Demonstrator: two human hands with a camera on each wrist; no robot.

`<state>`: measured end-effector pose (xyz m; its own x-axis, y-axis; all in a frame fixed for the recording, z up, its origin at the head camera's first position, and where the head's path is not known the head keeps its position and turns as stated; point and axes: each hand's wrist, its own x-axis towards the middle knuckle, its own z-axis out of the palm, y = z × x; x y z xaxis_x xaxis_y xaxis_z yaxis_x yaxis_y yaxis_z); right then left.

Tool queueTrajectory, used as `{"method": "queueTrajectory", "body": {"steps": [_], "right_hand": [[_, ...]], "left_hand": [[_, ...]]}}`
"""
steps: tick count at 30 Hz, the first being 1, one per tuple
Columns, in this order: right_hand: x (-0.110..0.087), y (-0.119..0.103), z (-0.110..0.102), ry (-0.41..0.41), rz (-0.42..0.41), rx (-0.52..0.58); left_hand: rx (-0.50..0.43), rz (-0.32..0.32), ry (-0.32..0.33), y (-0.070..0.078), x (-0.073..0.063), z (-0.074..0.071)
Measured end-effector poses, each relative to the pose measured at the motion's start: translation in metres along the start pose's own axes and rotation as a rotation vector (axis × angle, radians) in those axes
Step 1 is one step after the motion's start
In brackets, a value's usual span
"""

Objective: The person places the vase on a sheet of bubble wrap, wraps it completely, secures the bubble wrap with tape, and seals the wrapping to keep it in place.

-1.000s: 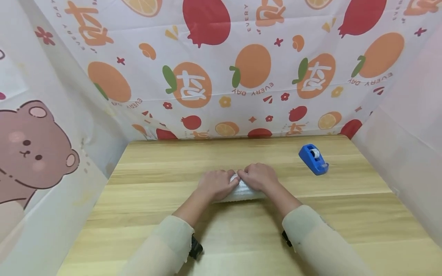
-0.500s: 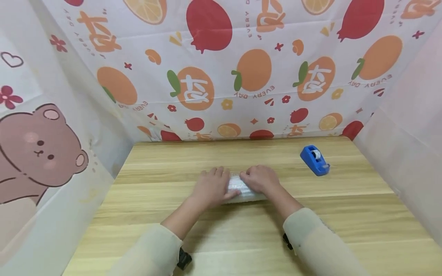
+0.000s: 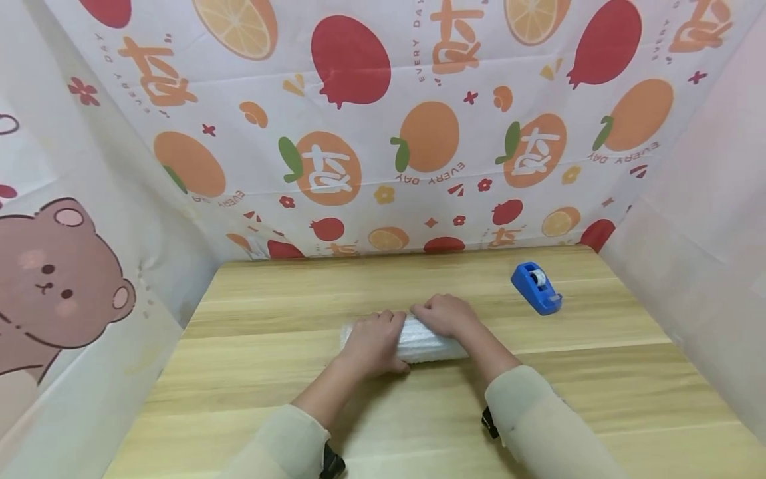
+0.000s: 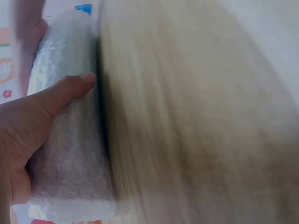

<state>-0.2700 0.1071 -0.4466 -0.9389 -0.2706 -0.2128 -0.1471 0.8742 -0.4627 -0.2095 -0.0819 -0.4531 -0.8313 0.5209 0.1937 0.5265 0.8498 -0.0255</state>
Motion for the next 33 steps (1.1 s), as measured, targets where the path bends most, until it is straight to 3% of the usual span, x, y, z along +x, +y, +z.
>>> {"method": "queueTrajectory", "body": {"steps": [5, 8, 12, 16, 20, 33], "right_hand": [[0.003, 0.022, 0.000, 0.046, 0.030, 0.253], [0.001, 0.033, -0.003, 0.055, 0.044, 0.323], [-0.007, 0.031, -0.011, 0.134, -0.011, 0.188], [-0.017, 0.015, -0.016, 0.230, -0.189, -0.031], [-0.025, -0.001, -0.007, 0.225, -0.311, -0.164], [-0.017, -0.013, 0.015, 0.295, -0.179, -0.264]], "left_hand": [[-0.030, -0.006, -0.038, -0.003, 0.002, -0.001], [-0.059, -0.014, -0.075, -0.005, 0.005, -0.004], [-0.112, -0.029, -0.135, -0.009, 0.010, -0.007], [-0.181, -0.041, -0.202, -0.015, 0.016, -0.007], [-0.228, -0.049, -0.260, -0.021, 0.023, -0.008], [-0.344, -0.061, -0.387, -0.029, 0.038, -0.010]]}}
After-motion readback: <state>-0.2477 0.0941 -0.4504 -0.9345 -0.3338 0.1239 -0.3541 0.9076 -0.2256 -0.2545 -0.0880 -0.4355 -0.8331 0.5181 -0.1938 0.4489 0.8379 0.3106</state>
